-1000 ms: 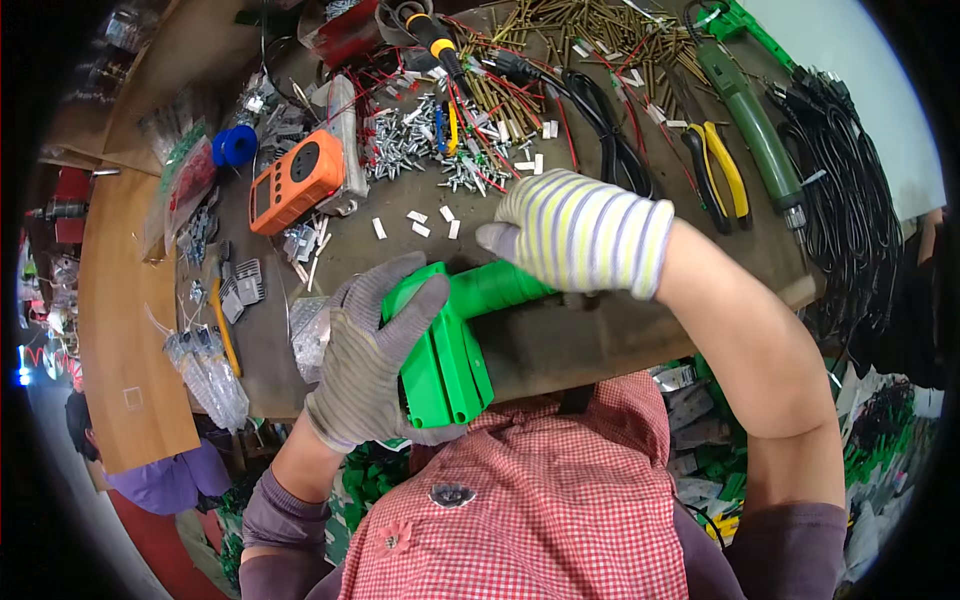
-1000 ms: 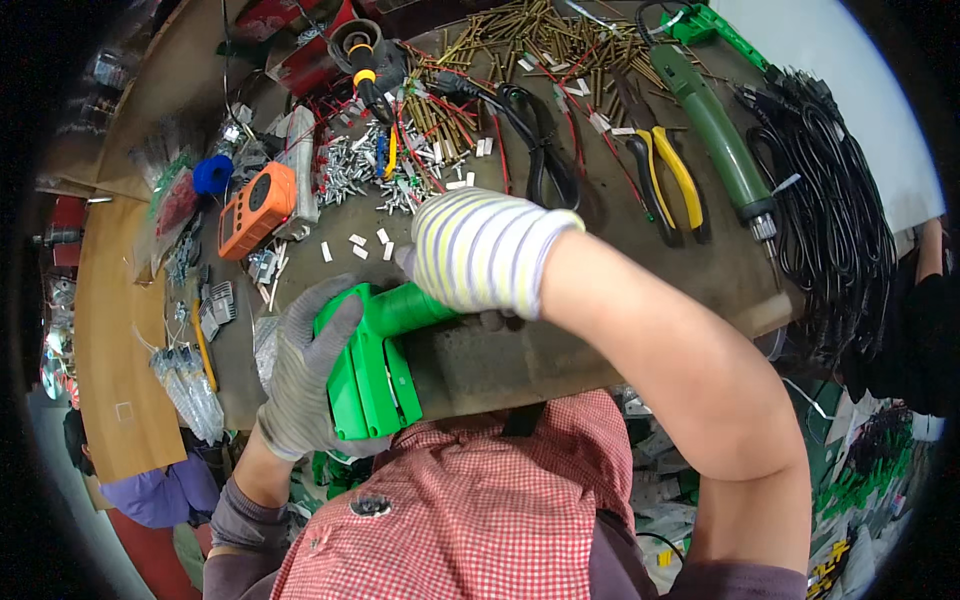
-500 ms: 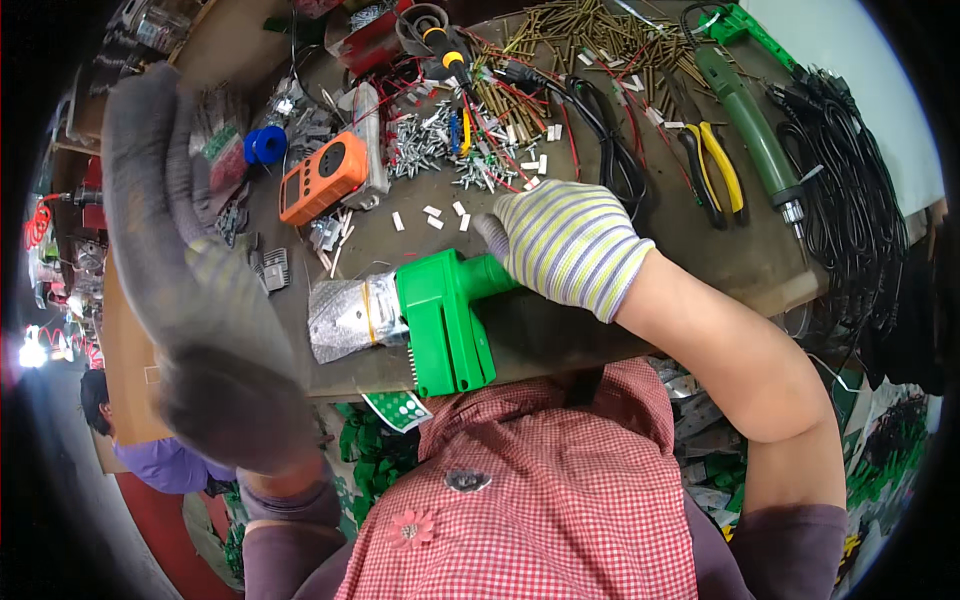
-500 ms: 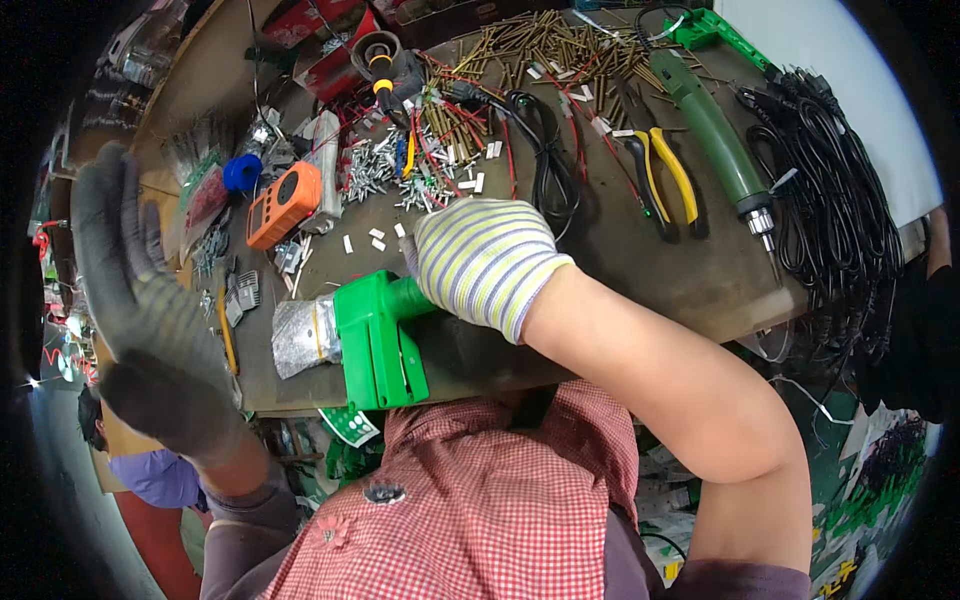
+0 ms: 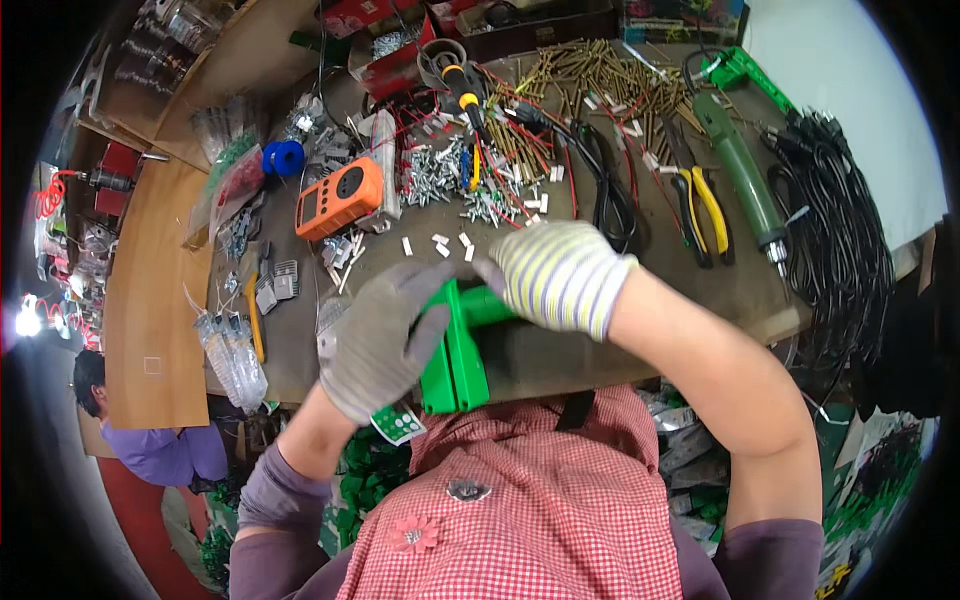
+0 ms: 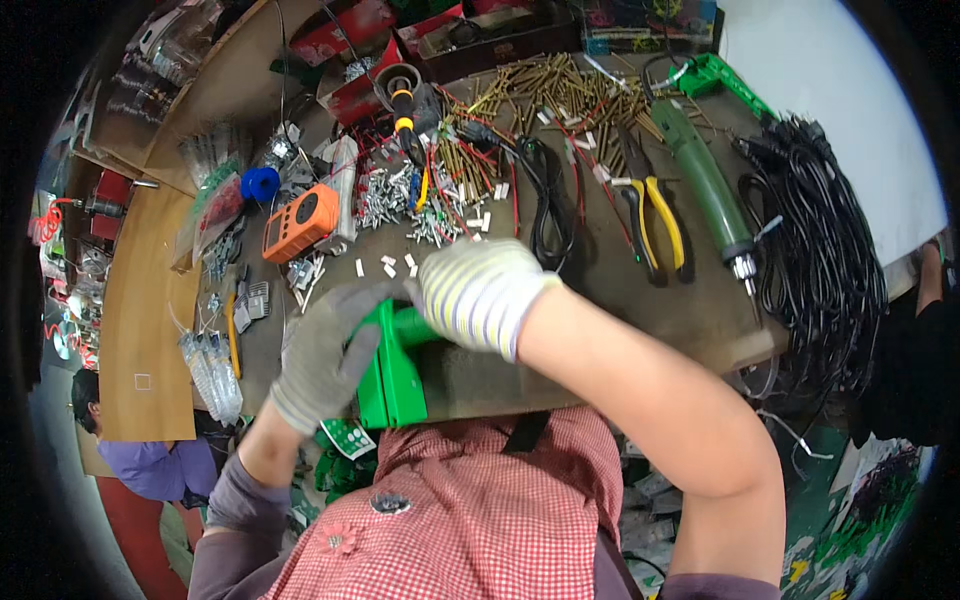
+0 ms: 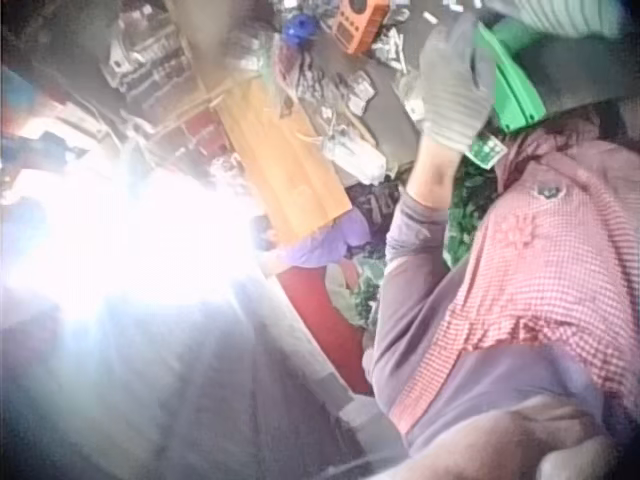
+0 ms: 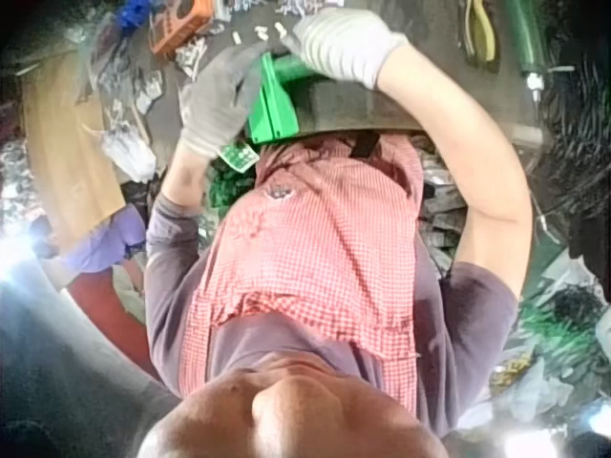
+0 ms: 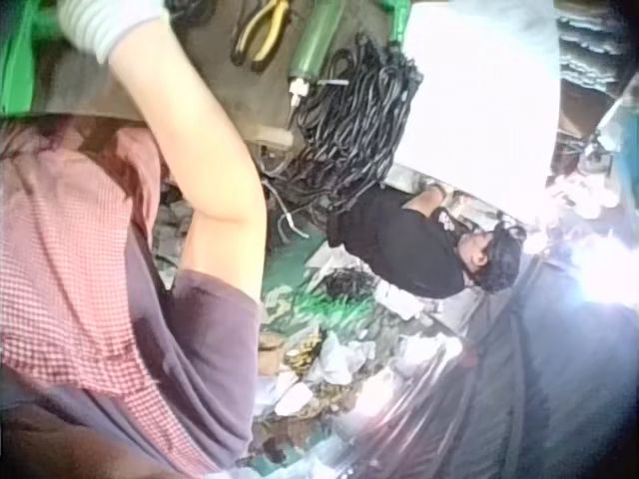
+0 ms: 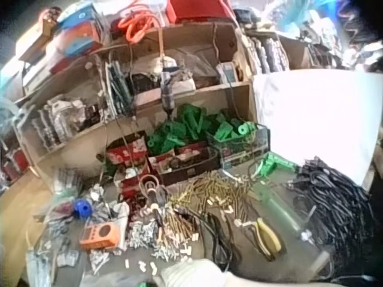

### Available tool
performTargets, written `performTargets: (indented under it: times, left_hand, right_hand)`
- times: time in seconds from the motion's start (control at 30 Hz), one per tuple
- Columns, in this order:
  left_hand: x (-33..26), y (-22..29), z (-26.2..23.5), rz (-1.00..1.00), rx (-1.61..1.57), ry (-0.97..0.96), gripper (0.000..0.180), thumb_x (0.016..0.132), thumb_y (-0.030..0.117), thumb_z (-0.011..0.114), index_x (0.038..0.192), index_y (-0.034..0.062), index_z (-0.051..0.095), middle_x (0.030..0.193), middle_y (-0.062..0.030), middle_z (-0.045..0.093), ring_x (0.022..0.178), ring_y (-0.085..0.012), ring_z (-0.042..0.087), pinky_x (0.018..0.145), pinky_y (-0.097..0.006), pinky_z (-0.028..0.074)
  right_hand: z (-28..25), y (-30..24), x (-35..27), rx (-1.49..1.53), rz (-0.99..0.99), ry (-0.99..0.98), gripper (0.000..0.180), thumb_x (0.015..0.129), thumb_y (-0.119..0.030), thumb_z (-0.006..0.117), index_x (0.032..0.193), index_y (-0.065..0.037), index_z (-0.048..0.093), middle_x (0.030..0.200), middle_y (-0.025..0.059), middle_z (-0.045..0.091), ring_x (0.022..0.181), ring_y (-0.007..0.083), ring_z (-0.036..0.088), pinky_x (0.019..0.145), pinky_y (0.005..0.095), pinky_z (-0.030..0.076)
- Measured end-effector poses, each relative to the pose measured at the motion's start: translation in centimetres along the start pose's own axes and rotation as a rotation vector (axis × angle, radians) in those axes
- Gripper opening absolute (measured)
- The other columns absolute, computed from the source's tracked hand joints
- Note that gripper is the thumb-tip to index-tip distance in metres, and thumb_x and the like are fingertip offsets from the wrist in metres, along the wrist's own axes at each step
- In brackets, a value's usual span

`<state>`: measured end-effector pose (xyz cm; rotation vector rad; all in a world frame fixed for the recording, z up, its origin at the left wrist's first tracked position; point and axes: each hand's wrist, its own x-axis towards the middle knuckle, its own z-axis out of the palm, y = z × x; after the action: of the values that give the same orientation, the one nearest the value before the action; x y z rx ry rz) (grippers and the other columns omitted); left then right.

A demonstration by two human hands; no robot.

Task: Assembling the wiring and housing of a green handheld electronic device.

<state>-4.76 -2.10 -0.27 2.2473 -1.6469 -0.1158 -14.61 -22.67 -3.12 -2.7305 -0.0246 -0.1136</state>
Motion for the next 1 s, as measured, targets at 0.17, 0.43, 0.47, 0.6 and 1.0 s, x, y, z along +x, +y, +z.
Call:
performTargets:
  times: [0.17, 0.43, 0.47, 0.6, 1.0]
  left_hand:
    - [-1.9, -0.3, 2.0, 0.061, -0.106, 0.153, 0.037, 0.089, 0.016, 0.06, 0.124, 0.002, 0.063, 0.105, -0.0183, 0.064, 0.103, -0.0379, 0.06, 0.093, -0.047, 0.047]
    - [2.6, -2.7, 0.0, -0.064, -0.232, 0.147, 0.025, 0.09, 0.012, 0.059, 0.111, 0.0029, 0.067, 0.104, -0.0168, 0.066, 0.096, -0.0357, 0.061, 0.089, -0.044, 0.048]
    - [4.2, -3.3, -0.2, 0.012, -0.089, 0.147, 0.022, 0.087, 0.013, 0.063, 0.106, 0.0034, 0.068, 0.101, -0.0149, 0.067, 0.095, -0.0334, 0.063, 0.088, -0.043, 0.049]
    - [9.9, -3.2, 1.8, 0.159, 0.457, -0.118, 0.02, 0.077, 0.015, 0.073, 0.094, 0.0055, 0.069, 0.093, -0.0111, 0.069, 0.093, -0.0289, 0.068, 0.08, -0.041, 0.054]
    - [6.4, -5.6, -0.6, 0.003, -0.376, 0.028, 0.024, 0.08, 0.007, 0.07, 0.103, 0.0041, 0.068, 0.092, -0.01, 0.068, 0.083, -0.0219, 0.067, 0.072, -0.031, 0.054]
  right_hand:
    - [2.1, -1.3, -2.7, -0.056, 0.057, 0.202, 0.037, 0.1, -0.038, 0.053, 0.081, -0.009, 0.067, 0.062, 0.0148, 0.066, 0.056, 0.0357, 0.066, 0.052, 0.0488, 0.051]
    - [-1.8, 2.1, -2.1, -0.061, -0.113, 0.455, 0.019, 0.087, -0.023, 0.068, 0.094, -0.006, 0.066, 0.087, 0.015, 0.067, 0.084, 0.0336, 0.066, 0.077, 0.0448, 0.053]
    - [-2.6, 2.8, -1.2, -0.001, -0.061, 0.46, 0.017, 0.086, -0.02, 0.068, 0.095, -0.006, 0.066, 0.087, 0.0153, 0.067, 0.084, 0.0346, 0.066, 0.077, 0.0453, 0.053]
    - [-3.0, 6.6, 3.1, -0.165, 0.179, 0.335, 0.018, 0.084, -0.015, 0.068, 0.098, -0.005, 0.064, 0.091, 0.017, 0.069, 0.09, 0.0367, 0.067, 0.08, 0.0473, 0.053]
    - [-1.7, 4.7, 5.7, -0.47, 0.396, -0.006, 0.025, 0.098, -0.011, 0.046, 0.113, 0.0, 0.063, 0.095, 0.0199, 0.073, 0.091, 0.0348, 0.073, 0.075, 0.0445, 0.058]
